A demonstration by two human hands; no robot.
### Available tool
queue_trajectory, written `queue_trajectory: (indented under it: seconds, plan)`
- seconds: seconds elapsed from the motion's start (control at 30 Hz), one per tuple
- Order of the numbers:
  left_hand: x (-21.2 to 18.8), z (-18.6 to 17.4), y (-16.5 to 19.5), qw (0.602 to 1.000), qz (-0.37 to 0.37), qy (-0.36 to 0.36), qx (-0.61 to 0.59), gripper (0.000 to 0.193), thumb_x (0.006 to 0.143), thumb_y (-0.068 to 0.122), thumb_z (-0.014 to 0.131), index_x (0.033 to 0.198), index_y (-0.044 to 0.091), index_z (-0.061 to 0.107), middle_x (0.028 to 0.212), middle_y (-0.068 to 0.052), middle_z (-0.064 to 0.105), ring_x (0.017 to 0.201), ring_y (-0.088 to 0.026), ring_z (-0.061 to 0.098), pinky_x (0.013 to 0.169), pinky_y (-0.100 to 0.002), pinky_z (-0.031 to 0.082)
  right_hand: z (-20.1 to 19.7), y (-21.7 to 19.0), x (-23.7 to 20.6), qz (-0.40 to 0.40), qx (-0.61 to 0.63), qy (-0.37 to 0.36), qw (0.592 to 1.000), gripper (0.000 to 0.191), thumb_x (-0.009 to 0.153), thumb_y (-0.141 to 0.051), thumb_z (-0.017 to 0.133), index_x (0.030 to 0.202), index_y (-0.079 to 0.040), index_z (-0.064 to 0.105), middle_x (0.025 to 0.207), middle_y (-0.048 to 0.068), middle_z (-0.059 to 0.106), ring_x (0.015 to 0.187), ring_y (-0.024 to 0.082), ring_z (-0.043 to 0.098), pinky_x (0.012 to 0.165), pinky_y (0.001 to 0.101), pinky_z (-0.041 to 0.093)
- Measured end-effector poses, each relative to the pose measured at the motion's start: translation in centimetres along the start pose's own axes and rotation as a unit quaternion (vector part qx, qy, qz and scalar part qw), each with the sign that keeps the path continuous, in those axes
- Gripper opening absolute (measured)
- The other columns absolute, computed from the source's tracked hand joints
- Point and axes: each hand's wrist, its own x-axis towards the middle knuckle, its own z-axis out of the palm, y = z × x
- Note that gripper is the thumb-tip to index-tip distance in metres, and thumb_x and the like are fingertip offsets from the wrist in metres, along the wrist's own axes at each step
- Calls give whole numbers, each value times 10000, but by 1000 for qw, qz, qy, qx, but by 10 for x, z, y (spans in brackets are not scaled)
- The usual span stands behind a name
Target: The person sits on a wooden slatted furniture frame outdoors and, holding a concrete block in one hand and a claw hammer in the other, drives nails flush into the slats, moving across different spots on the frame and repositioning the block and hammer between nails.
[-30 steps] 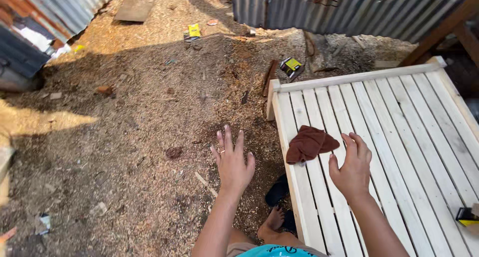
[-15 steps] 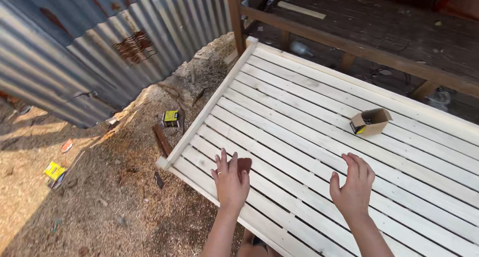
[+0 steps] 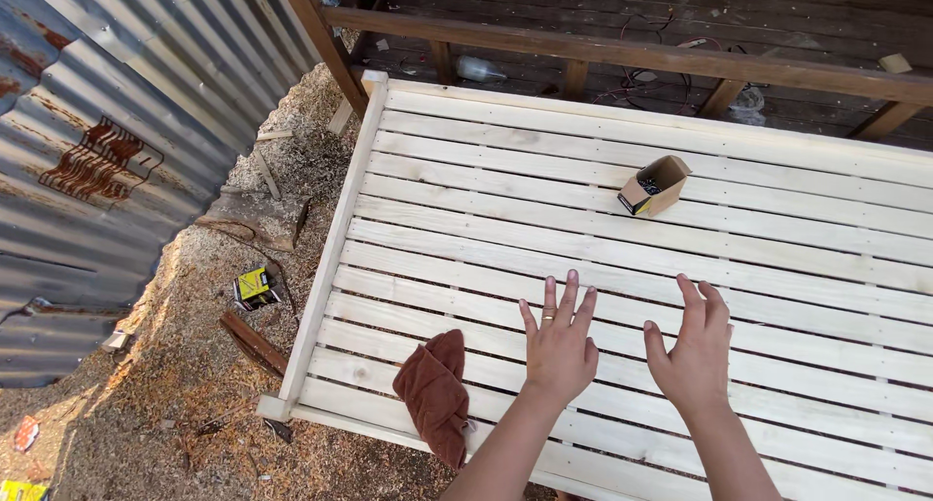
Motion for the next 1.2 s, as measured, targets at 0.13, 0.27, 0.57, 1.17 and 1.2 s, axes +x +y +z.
queue_trajectory:
  seconds: [0.13,0.27,0.57,1.17,1.2]
  plan:
    - [-8,15,11,998,39,-40,-1,750,837,125,657,1548,112,417,1715,-142,151,1583,-386,96,1160,-751,43,-9,7,-37,30,6,35,999,755,867,-177,700,1527,-47,358,1499,272,382,1354,448,410,1099,537,382]
    - [-10,24,17,994,33,-99,-4,741,859,116,641,1560,121,401,1706,-160,133,1578,-376,80,1185,-724,46,-28,23,-69,91,-32,69,993,730,895,-151,686,1534,-10,362,1504,277,390,1326,450,412,1097,533,376]
    - [-6,27,19,997,-13,-67,22,895,844,-61,608,1628,227,285,1703,-105,183,1557,-406,170,1178,-668,211,-114,86,-162,161,-25,225,961,564,1024,-105,614,1534,15,405,1423,240,499,1343,400,473,1160,511,377]
    - [-157,171,266,946,204,-251,32,879,863,44,627,1612,47,167,1663,-291,75,1558,-407,94,1232,-543,172,-256,234,-344,256,-85,264,926,569,1057,-256,538,1562,-51,376,1470,214,498,1363,391,473,1174,544,321]
    - [-165,183,280,946,207,-246,30,896,862,41,627,1616,23,143,1659,-306,69,1557,-417,92,1234,-540,173,-265,250,-359,265,-95,253,926,576,1059,-254,537,1571,-51,368,1475,218,496,1372,396,463,1173,541,323]
